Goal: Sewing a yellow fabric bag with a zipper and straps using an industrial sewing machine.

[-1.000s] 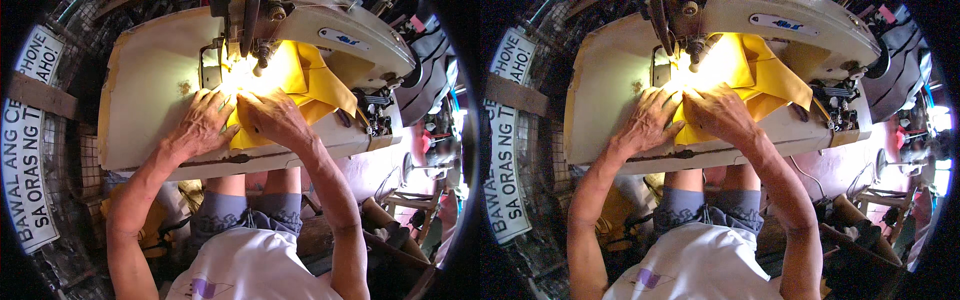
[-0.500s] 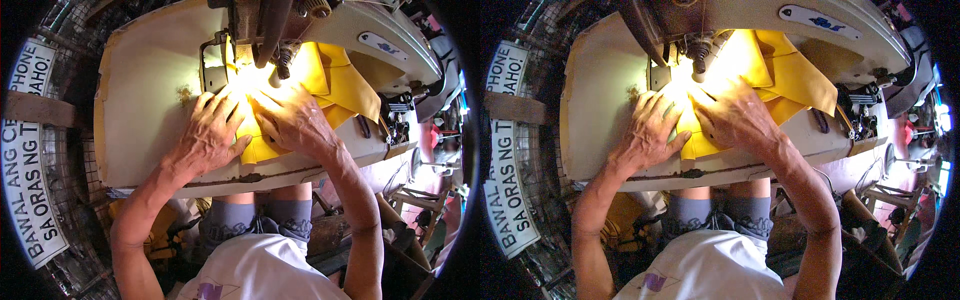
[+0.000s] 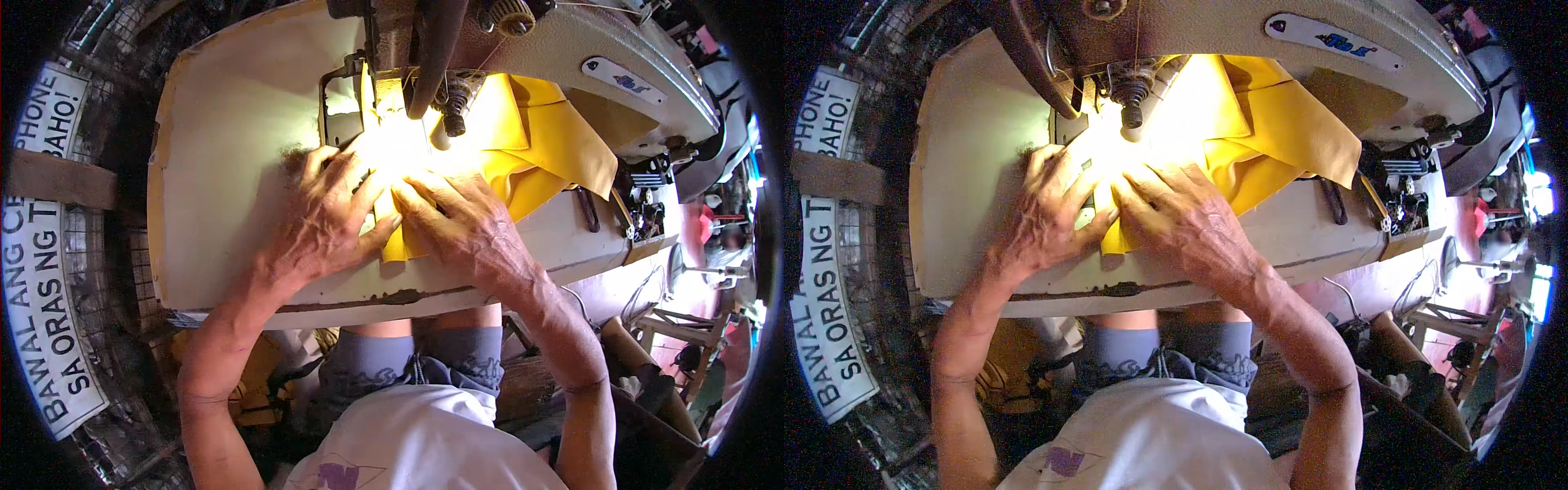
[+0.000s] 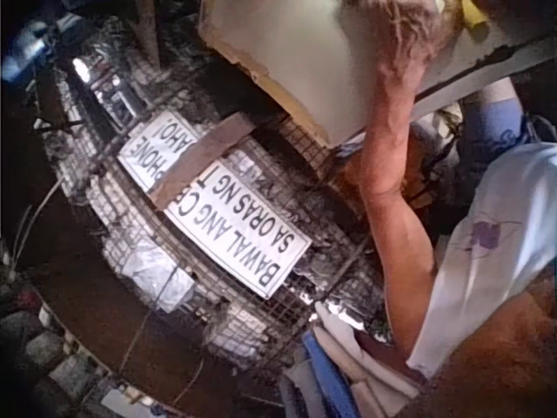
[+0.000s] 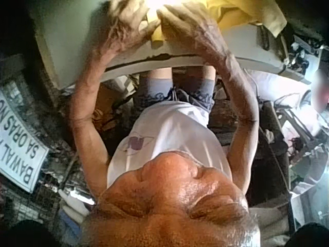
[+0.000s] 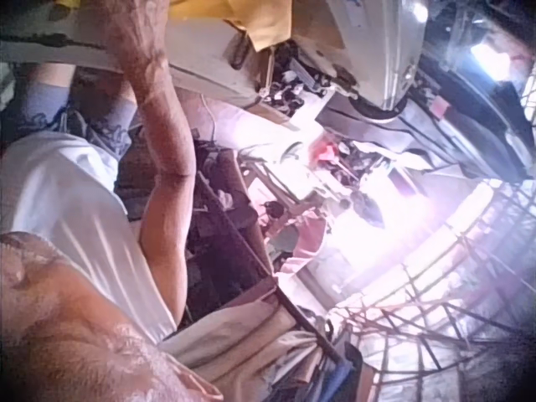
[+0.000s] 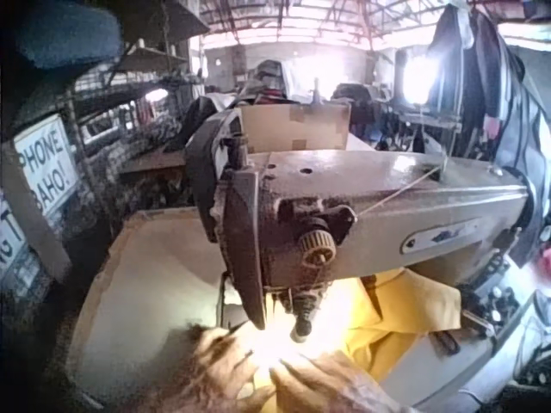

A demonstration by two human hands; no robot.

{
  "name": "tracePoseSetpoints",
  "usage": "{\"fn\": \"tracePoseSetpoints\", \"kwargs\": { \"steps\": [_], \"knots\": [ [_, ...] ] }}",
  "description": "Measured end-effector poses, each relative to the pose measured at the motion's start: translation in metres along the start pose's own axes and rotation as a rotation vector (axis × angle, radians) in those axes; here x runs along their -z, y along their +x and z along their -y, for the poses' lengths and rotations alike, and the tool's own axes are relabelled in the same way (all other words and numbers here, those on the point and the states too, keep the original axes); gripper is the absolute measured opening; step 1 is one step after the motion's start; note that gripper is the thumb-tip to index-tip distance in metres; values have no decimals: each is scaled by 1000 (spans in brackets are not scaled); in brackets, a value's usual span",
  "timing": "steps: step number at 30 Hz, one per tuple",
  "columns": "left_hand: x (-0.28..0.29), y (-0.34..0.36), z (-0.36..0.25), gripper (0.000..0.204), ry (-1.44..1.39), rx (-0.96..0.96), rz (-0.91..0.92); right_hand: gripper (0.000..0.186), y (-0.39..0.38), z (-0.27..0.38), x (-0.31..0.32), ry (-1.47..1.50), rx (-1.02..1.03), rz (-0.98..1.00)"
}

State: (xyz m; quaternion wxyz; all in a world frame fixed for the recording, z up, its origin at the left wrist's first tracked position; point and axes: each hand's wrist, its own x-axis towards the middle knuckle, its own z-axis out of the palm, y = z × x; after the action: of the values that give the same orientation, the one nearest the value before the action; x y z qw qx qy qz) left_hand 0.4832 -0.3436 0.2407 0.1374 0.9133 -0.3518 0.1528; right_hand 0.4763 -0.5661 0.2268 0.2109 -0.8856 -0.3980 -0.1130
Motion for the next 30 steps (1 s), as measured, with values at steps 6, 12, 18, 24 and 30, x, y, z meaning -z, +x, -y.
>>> {"fn": "tracePoseSetpoints", "kwargs": {
  "steps": [6,12,18,24,30],
  "knots": [
    [0,2,1,38,2,-13,-18,41,9,-9,1,-4,66,-66],
    [1,7,6,39,-44,36,-18,37,21,-14,14,60,17,40],
    [-5,4,10,39,-49,20,-83,36,29,-16,16,55,-6,87],
    [-3,8,5,35,-43,60,-72,34,31,-18,16,49,-1,12],
    [-3,7,15,32,-75,46,-72,28,34,-23,8,-42,-2,5]
  ]
}}
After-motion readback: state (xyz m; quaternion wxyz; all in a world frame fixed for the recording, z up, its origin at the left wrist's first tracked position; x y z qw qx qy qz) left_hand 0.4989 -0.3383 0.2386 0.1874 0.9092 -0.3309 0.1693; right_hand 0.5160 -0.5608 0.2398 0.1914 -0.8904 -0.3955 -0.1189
